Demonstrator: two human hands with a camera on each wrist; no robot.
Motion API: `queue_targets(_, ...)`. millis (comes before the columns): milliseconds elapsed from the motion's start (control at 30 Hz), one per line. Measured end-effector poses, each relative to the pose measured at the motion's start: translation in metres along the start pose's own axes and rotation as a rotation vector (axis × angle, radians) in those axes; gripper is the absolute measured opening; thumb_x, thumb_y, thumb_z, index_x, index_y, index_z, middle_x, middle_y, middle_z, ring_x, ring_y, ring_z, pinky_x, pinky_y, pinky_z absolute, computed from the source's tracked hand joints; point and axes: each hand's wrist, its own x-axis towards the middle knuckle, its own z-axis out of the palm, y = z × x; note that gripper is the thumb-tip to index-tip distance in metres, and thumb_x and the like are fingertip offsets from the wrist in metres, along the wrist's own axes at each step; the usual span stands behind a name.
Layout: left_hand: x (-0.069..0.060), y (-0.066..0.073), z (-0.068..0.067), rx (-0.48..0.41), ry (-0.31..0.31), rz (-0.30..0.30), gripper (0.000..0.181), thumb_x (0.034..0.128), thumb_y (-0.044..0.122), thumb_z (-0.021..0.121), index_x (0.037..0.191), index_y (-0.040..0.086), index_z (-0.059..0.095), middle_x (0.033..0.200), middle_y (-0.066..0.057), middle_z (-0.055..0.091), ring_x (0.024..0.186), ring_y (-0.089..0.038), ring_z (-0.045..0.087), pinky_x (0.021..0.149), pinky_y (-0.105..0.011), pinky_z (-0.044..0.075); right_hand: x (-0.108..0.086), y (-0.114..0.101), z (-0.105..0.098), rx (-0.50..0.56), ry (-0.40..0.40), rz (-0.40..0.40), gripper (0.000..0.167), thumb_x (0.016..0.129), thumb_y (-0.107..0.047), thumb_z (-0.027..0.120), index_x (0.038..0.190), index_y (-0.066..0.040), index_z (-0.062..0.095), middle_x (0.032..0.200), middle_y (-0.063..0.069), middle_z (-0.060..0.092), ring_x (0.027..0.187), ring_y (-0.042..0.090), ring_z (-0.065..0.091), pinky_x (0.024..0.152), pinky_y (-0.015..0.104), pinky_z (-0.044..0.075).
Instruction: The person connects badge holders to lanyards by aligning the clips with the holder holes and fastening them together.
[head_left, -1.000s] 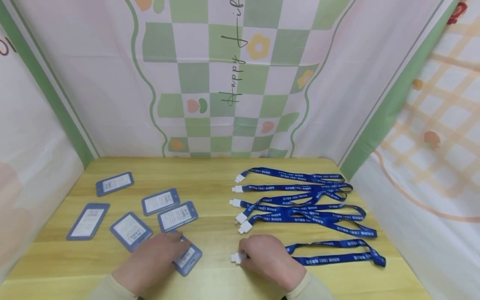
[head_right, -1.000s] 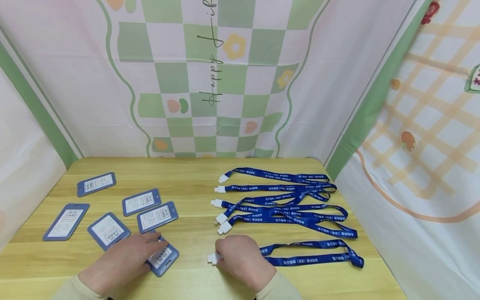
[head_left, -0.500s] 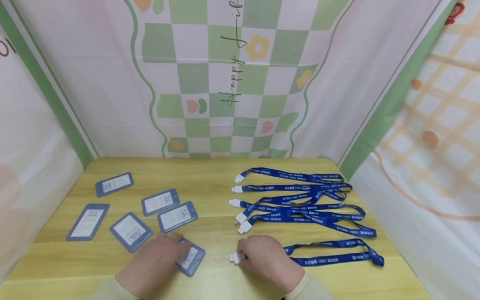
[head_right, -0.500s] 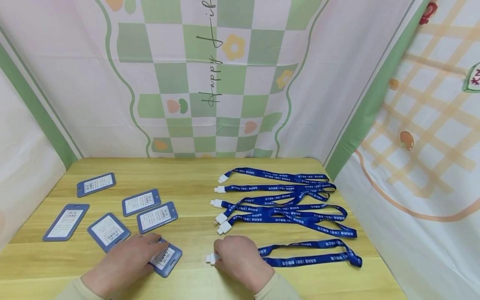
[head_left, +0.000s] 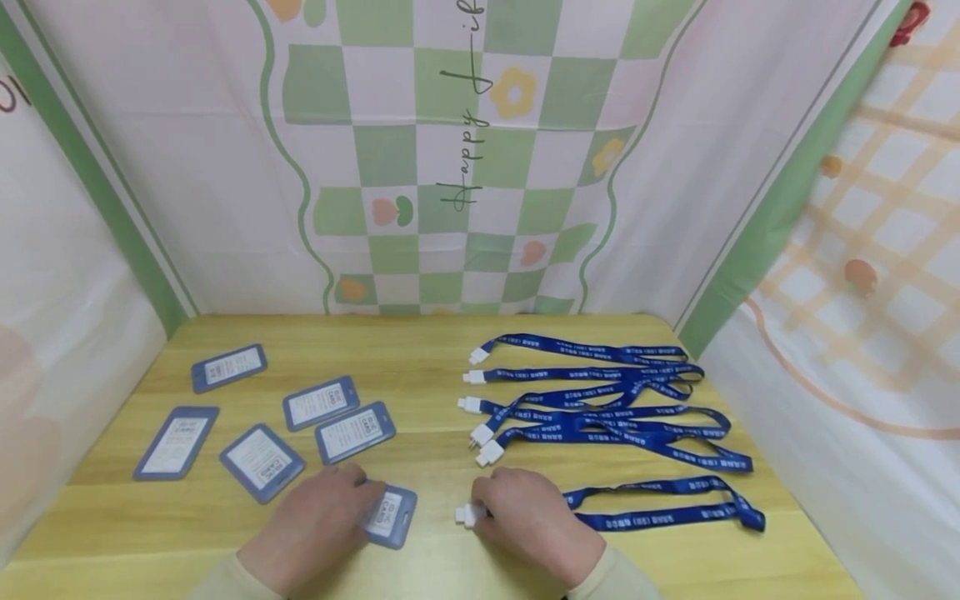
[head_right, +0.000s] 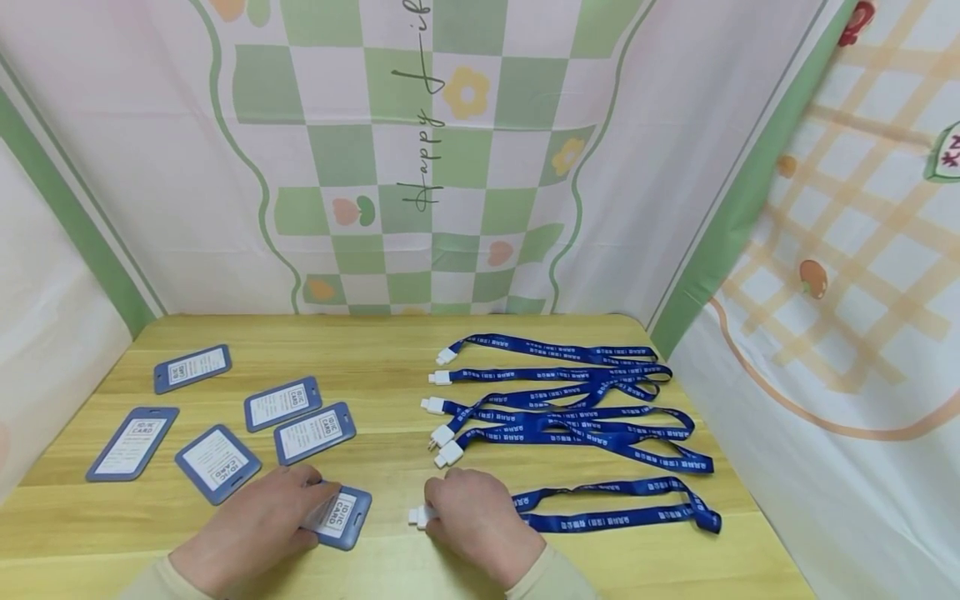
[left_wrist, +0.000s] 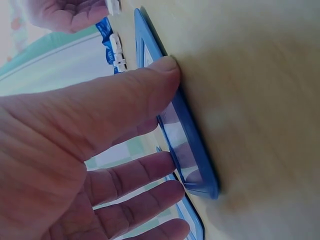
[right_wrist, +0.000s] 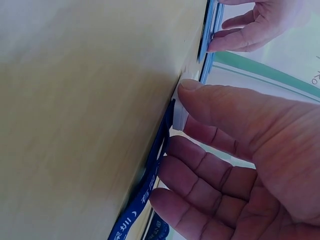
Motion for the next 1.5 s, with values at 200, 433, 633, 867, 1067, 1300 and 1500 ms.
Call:
queue_targets(200, 0.001, 0.001, 0.001, -0.023, -0.003, 0.014, 0.036, 0.0765, 0.018, 0.082, 0.112, 0.019, 0.075, 0.09, 0.005, 0.061, 0.074, -0.009, 0.053, 0.061, -0.027, 0.051, 0.0, -0.002, 0.001, -0.014, 0.023, -0.007, 0.014, 0.085, -0.03, 0.083, 0.086, -0.02, 0.072, 0.071, -0.01, 0.058, 0.062, 0.005, 0.048, 0.055, 0.023, 0.044)
queue_targets(433, 0.002, 0.006, 0.001, -0.061, -0.011, -0.001, 0.029, 0.0825, 0.022, 0.081, 0.11, 0.017, 0.075, 0.086, 0.007, 0.055, 0.071, -0.006, 0.046, 0.057, -0.022, 0.045, 0.001, -0.005, 0.002, -0.015, 0.03, 0.002, 0.014, 0.085, -0.027, 0.082, 0.084, -0.019, 0.072, 0.07, -0.009, 0.057, 0.061, 0.006, 0.047, 0.054, 0.023, 0.043)
queue_targets(633, 0.002, 0.009, 0.002, -0.101, -0.038, -0.028, 0.029, 0.085, 0.02, 0.077, 0.113, 0.014, 0.074, 0.089, 0.004, 0.058, 0.072, -0.006, 0.048, 0.058, -0.022, 0.048, 0.001, -0.006, 0.003, -0.019, 0.005, 0.015, 0.011, 0.087, -0.026, 0.08, 0.089, -0.017, 0.073, 0.073, -0.007, 0.06, 0.063, 0.007, 0.05, 0.057, 0.024, 0.047)
queue_targets(867, 0.0, 0.01, 0.002, -0.065, -0.033, -0.005, 0.037, 0.0802, 0.019, 0.079, 0.116, 0.011, 0.074, 0.099, -0.002, 0.066, 0.079, -0.013, 0.059, 0.068, -0.031, 0.058, 0.0, -0.009, 0.005, -0.045, 0.033, 0.003, 0.012, 0.087, -0.025, 0.08, 0.091, -0.016, 0.074, 0.074, -0.006, 0.063, 0.063, 0.008, 0.053, 0.057, 0.025, 0.049)
queue_targets(1067, 0.001, 0.011, 0.002, -0.06, -0.027, 0.007, 0.035, 0.0813, 0.021, 0.079, 0.115, 0.011, 0.074, 0.096, -0.002, 0.066, 0.078, -0.013, 0.059, 0.067, -0.032, 0.058, 0.0, -0.01, 0.005, -0.048, 0.039, -0.003, 0.012, 0.087, -0.025, 0.08, 0.094, -0.016, 0.075, 0.075, -0.006, 0.062, 0.063, 0.007, 0.052, 0.057, 0.024, 0.048)
queue_targets(1300, 0.001, 0.014, 0.003, -0.082, -0.044, -0.001, 0.038, 0.0811, 0.024, 0.081, 0.116, 0.012, 0.074, 0.096, -0.001, 0.066, 0.079, -0.012, 0.058, 0.067, -0.029, 0.057, 0.001, -0.012, 0.006, -0.055, 0.045, -0.018, 0.011, 0.087, -0.024, 0.08, 0.094, -0.016, 0.075, 0.075, -0.007, 0.062, 0.064, 0.006, 0.051, 0.057, 0.023, 0.047)
queue_targets(1500, 0.001, 0.016, 0.004, -0.088, -0.042, 0.009, 0.041, 0.0784, 0.027, 0.085, 0.114, 0.012, 0.073, 0.094, 0.001, 0.064, 0.078, -0.011, 0.055, 0.065, -0.028, 0.055, 0.001, -0.014, 0.006, -0.061, 0.034, -0.017, 0.011, 0.087, -0.023, 0.079, 0.095, -0.016, 0.075, 0.075, -0.006, 0.061, 0.065, 0.006, 0.05, 0.057, 0.022, 0.047)
